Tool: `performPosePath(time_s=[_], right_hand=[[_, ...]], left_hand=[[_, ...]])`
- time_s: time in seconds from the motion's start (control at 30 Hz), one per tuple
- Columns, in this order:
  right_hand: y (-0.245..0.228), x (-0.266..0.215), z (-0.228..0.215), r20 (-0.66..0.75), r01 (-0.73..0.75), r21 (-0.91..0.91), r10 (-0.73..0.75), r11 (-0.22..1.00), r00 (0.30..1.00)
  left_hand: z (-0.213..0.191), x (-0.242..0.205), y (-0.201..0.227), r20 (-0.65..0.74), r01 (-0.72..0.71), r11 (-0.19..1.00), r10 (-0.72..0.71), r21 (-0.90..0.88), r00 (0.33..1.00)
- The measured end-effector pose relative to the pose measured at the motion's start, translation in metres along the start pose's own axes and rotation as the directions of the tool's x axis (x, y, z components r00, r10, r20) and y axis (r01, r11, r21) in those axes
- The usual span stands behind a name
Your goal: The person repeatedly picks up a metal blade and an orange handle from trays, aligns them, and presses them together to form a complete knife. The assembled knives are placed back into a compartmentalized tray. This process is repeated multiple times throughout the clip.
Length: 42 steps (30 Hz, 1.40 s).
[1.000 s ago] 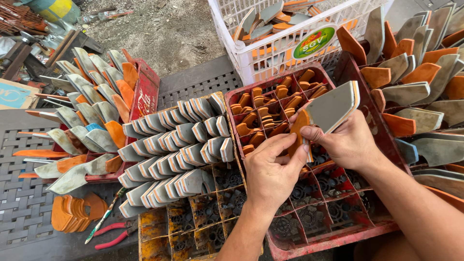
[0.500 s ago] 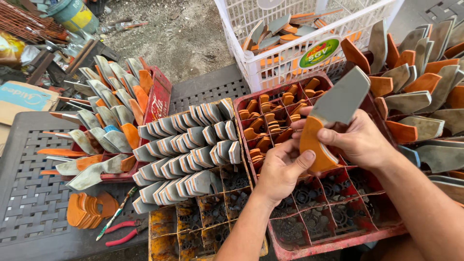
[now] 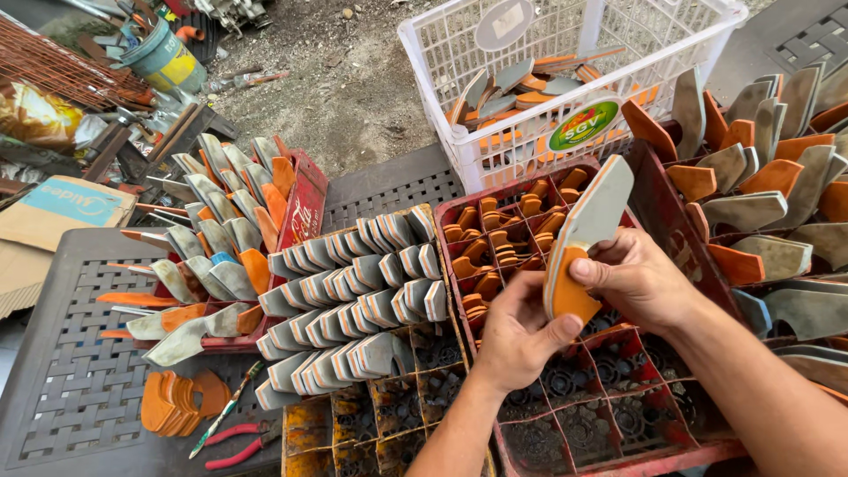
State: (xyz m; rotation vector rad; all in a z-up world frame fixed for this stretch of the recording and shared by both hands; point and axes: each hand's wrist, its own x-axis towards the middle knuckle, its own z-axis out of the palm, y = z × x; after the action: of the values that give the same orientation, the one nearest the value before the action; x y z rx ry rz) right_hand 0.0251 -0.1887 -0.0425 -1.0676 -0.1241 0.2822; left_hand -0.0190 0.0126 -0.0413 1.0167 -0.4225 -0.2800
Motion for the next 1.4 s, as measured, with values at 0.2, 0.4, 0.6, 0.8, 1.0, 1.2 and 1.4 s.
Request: performPosePath(time_s=[0.2, 0.4, 0.6, 0.8, 1.0, 1.2, 1.4], right_hand=[[-0.020, -0.005, 0.005, 0.177, -0.164, 0.007, 0.160, 0.986, 0.971], [-0.025, -0.007, 0.031, -0.090, 0.021, -0.253, -0.045, 0.967, 0.995], [-0.030, -0.012, 0.043, -0.122, -0.016, -0.355, -0.029, 0.935, 0.992], [-0.025, -0.011, 0.047, -0.131, 0.040, -0.328, -0.088, 0.944, 0.988], [-0.014, -0.010, 0.043, -0.238, 0.001, -0.365, -0.094, 0.931, 0.967], [-0.011, -0.004, 0.033, -0.292, -0.080, -0.242, 0.006, 0.967, 0.956], [-0.031, -0.015, 0.024, 0.242, 0.027, -0.394, 0.075, 0.919, 0.967]], left_hand=[[-0.007, -0.002, 0.003, 0.218, 0.106, 0.989, -0.082, -0.102, 0.973], [-0.010, 0.000, 0.007, 0.028, 0.048, 0.982, -0.054, 0.181, 0.998], [-0.001, 0.002, 0.011, -0.063, 0.012, 0.892, 0.018, 0.451, 0.998], [0.002, 0.002, 0.018, -0.038, -0.055, 0.817, 0.094, 0.575, 0.995], [-0.002, 0.002, 0.014, -0.045, -0.046, 0.760, 0.099, 0.649, 0.994], [-0.009, 0.004, 0.003, 0.052, 0.070, 0.992, -0.076, 0.104, 0.996], [-0.020, 0.008, 0.009, 0.053, 0.109, 0.970, -0.100, -0.215, 0.994]])
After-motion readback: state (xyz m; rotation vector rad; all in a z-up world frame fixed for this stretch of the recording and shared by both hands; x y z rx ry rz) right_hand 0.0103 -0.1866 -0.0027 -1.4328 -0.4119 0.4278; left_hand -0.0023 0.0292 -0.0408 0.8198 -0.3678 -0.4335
